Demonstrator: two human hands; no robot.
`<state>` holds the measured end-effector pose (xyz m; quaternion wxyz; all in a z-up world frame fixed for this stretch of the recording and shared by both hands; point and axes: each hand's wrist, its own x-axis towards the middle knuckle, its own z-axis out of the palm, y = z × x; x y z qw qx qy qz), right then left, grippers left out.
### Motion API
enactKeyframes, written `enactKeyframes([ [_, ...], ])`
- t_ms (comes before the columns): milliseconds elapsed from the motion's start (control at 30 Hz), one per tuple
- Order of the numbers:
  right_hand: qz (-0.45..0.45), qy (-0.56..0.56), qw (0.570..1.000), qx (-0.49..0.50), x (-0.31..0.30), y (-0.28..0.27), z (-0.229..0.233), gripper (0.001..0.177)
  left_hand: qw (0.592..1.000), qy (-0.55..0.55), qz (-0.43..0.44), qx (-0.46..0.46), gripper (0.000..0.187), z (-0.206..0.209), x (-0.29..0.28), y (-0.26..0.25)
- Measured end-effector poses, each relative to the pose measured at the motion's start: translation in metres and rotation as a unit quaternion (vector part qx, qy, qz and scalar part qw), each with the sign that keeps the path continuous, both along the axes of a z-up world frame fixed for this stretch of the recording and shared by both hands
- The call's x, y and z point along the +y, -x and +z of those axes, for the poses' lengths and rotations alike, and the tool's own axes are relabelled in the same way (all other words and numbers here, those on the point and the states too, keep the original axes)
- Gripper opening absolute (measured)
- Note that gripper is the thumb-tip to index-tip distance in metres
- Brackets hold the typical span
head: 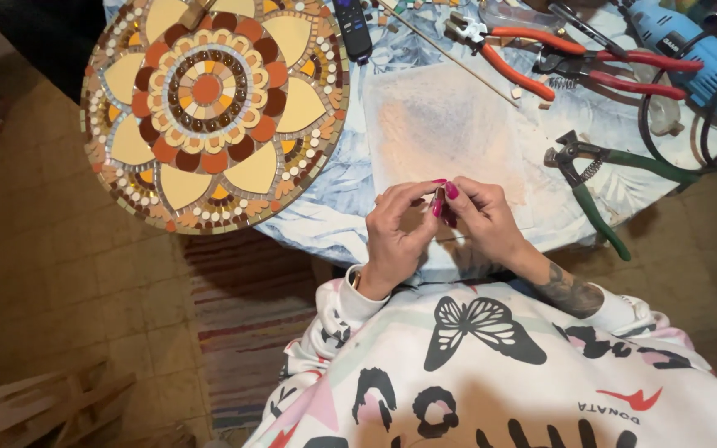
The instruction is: Assembling a complex circular mosaic pattern by carefully placing individual tiles onto a base.
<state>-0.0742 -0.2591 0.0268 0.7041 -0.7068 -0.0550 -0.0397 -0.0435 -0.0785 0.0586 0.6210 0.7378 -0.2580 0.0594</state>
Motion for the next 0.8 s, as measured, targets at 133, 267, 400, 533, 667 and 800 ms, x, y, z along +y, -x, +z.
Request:
enactKeyframes([
  [133,0.007,0.009,1.000,0.020,-0.008,0.001,-0.004,0.030,1.000,-0.004,-0.008,0.005,0.034,0.004,0.004,0.001],
  [267,-0.013,0.216,0.975,-0.058,-0.029,-0.006,0.014,0.020,0.989,-0.135,-0.029,-0.060,0.045,-0.002,0.010,0.005],
  [400,0.010,0.565,0.797,-0.211,-0.053,-0.013,0.033,0.013,0.917,-0.364,-0.041,-0.159,0.060,-0.009,0.014,0.005],
  [533,0.031,0.641,0.753,-0.145,-0.052,-0.021,0.028,0.017,0.894,-0.409,-0.053,-0.173,0.062,-0.028,0.017,0.001],
  [667,0.034,0.608,0.765,-0.209,-0.031,-0.078,0.011,0.011,0.895,-0.408,-0.063,-0.168,0.060,-0.027,0.019,-0.004],
  [800,0.023,0.587,0.768,-0.257,-0.010,-0.170,-0.008,0.016,0.895,-0.411,-0.056,-0.165,0.060,-0.026,0.018,-0.003],
])
